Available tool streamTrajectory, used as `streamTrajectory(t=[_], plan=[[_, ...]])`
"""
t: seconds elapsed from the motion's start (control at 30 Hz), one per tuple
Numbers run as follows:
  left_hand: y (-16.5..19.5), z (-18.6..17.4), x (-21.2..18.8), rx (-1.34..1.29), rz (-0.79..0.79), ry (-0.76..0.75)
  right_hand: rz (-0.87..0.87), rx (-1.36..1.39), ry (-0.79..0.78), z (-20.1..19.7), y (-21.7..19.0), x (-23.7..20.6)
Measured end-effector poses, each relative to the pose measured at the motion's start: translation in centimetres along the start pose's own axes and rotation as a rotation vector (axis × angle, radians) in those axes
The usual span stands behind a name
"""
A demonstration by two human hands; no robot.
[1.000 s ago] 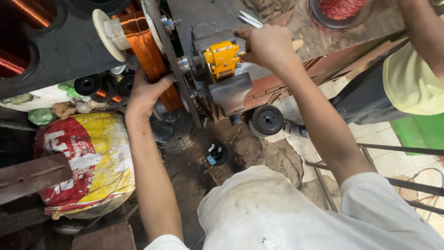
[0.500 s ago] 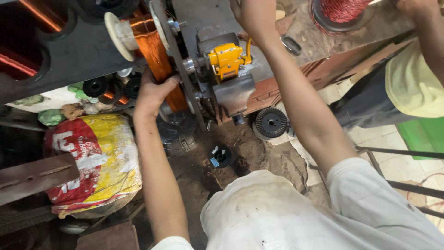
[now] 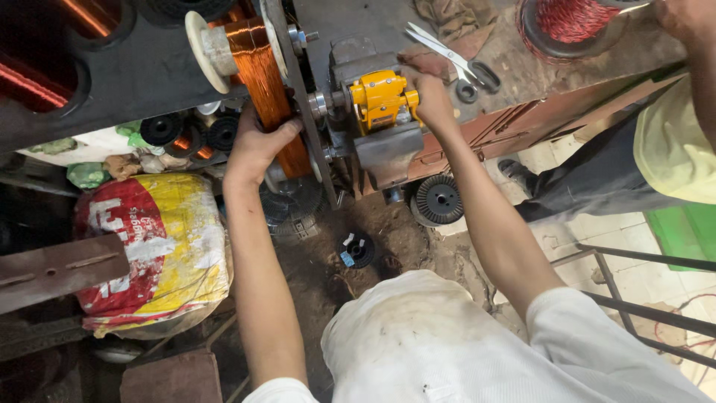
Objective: The person operates a wire winding machine to wind copper wire onto a spool. They adjust the machine's crank, guide the wire, and remove the completed spool. The person then places the finished spool on a nearby shelf.
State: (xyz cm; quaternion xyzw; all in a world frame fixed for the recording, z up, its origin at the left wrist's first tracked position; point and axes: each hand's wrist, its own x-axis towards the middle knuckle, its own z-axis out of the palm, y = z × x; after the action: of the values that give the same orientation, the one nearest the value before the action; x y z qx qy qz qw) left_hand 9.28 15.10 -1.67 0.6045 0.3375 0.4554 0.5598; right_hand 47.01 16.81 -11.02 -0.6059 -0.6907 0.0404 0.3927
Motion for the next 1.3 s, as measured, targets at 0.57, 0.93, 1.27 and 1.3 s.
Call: streamTrajectory(t=[0.57,0.93,1.27,1.3], plan=[[-0.7,-0.7,-0.1,-0.01,0.003,0.015,0.2,0.266,-0.277,-6.1,-5.3,-6.3],[-0.1,-0.3,-0.3,0.008,0.003,0.002,0.225,0.57,-0.288,-2.6,-2.5,-4.7],[-1.0,-0.9,-0.1,0.028,0.022,0.001,-0.359,-0.193,-0.239,-6.2,-2.5,-2.3],[-1.1,-1.0,-0.1,0.023,0.009,0.013,-0.331,-0.278,-0.276,-6.7,-2.5,-2.0]])
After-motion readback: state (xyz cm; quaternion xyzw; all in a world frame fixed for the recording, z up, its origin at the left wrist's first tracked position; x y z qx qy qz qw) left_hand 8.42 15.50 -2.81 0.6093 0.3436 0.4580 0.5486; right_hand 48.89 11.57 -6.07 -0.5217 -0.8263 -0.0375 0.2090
